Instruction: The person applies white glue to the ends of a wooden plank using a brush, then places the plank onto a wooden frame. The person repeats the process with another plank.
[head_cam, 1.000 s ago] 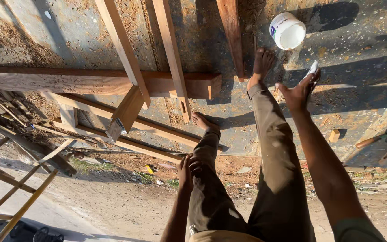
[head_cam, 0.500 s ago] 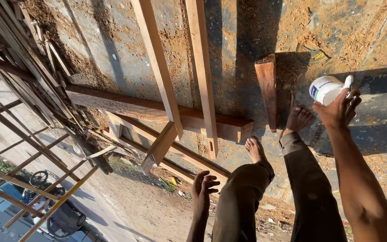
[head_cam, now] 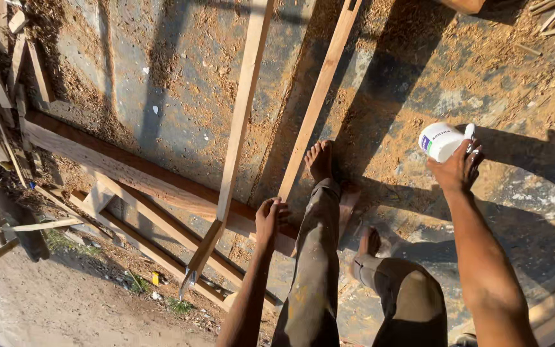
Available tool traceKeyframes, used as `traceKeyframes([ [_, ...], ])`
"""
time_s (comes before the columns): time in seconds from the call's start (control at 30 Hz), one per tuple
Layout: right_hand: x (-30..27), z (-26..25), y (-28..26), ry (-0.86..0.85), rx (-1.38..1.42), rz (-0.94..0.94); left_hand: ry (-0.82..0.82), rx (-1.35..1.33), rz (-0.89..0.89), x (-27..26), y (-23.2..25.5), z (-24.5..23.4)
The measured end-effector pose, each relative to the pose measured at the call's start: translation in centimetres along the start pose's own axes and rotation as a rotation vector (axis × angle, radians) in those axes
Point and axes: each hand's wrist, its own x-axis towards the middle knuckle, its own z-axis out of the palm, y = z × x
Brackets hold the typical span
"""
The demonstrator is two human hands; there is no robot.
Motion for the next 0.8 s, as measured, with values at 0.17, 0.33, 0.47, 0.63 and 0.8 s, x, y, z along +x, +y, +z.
traceKeyframes([
  [0.17,13.4,-3.2,-6.2,0.099,0.133,-0.109,0.081,0.456,0.491,21.8,21.2,12.6],
  [0.33,18.0,-5.7,-13.7,0.059,0.107,-0.202,0.399,0.783,0.998,34.7,32.9,19.2],
  [0.47,17.5,-11.9,-16.3,-0.098,0.197,-0.141,0.495,0.992,0.794,41.1,32.3,21.0],
  [0.63,21.0,-14.8,-30.3,0.262,0.240,-0.947,0.534,1.142,1.310,46.8,33.2,18.3],
  [0.8,31.2,-10.9,-54.1,0.065,0.188,-1.122,0.435,1.146,1.249,46.4,32.6,18.0],
])
